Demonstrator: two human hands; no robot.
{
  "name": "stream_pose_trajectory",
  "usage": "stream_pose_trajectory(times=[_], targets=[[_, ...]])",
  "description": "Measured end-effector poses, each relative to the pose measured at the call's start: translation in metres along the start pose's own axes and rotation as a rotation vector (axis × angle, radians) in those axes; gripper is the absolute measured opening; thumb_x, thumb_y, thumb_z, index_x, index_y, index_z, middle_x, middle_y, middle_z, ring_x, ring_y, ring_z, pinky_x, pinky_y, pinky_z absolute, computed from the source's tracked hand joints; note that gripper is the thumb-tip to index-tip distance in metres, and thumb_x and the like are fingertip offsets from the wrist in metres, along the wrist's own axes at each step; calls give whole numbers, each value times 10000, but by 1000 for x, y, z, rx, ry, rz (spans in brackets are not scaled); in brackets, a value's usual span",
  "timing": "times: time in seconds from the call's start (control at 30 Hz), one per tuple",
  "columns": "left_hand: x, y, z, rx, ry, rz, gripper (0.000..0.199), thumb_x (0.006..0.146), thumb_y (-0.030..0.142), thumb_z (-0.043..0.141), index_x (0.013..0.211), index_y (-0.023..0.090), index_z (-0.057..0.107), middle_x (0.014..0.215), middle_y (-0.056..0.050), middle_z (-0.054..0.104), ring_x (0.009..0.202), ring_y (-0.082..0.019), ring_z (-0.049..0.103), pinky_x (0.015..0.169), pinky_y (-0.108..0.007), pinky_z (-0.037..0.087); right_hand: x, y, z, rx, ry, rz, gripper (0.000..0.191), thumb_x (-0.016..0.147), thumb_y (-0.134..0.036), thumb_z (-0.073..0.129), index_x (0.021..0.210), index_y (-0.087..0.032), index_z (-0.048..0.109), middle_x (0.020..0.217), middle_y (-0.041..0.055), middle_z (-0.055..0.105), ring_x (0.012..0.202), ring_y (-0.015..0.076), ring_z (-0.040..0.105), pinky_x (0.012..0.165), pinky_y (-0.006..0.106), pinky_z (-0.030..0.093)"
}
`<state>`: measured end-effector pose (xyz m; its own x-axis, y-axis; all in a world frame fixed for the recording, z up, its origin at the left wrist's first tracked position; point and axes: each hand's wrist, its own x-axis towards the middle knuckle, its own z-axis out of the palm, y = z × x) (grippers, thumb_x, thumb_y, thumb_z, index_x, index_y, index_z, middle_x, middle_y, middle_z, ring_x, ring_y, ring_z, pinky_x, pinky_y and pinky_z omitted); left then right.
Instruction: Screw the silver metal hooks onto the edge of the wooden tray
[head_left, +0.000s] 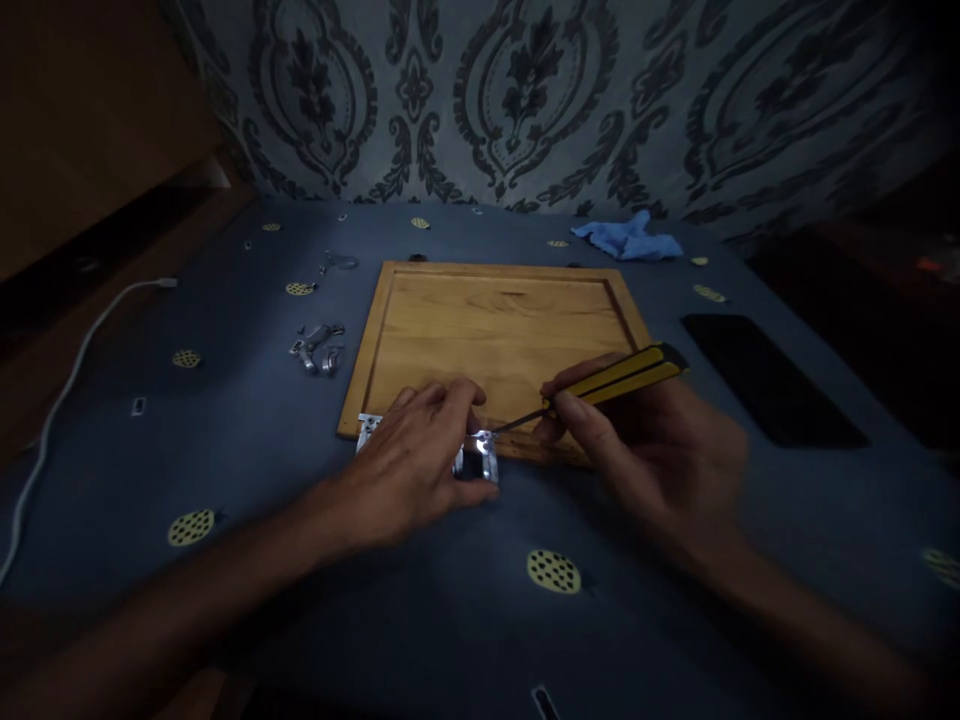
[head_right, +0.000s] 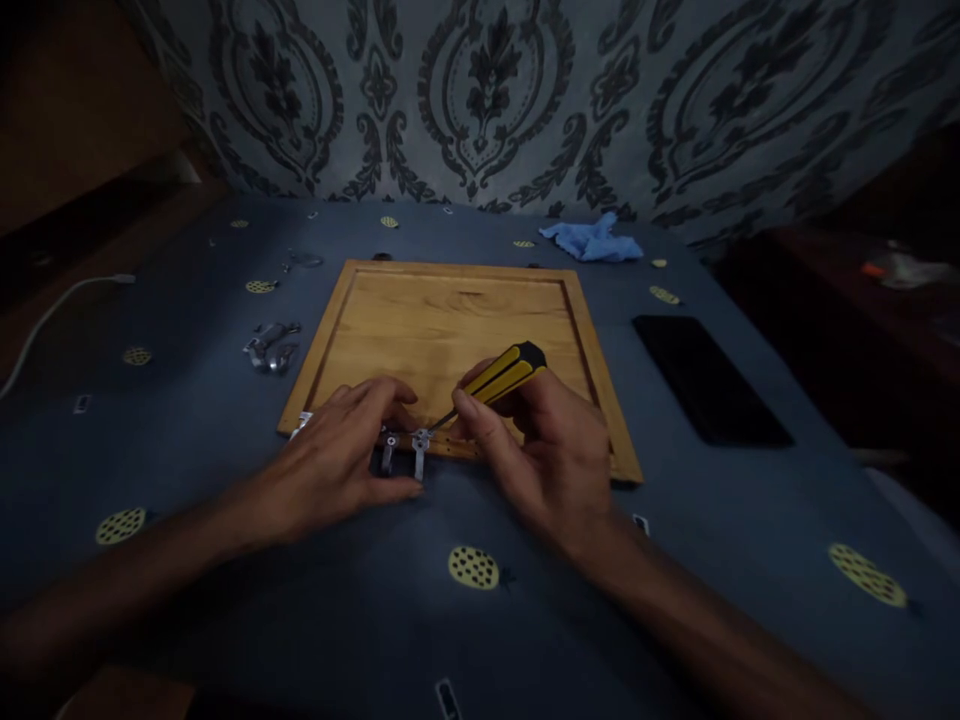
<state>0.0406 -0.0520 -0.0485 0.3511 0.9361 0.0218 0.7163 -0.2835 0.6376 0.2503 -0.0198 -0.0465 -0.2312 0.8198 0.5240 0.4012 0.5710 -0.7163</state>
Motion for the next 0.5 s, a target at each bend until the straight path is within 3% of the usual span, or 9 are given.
stream_pose_trajectory(times=[0.3, 0.5], targets=[[1, 2, -2, 35, -17, 9, 626, 769, 333, 875, 1237, 243, 469, 1148, -49, 695, 1125, -300, 591, 953, -454, 475, 0, -3, 3, 45, -32, 4, 116, 944, -363, 681, 952, -248, 669, 784, -7, 727, 585, 149, 685, 575, 285, 583], [-1, 0, -17, -9, -33, 15, 709, 745, 353, 899, 1296, 259, 462, 1196, -55, 690, 1167, -301, 607, 994, -464, 461, -1, -6, 1, 41, -40, 8, 120, 950, -385, 672, 936, -266, 663, 766, -9, 712, 584, 163, 682, 563, 309, 566]])
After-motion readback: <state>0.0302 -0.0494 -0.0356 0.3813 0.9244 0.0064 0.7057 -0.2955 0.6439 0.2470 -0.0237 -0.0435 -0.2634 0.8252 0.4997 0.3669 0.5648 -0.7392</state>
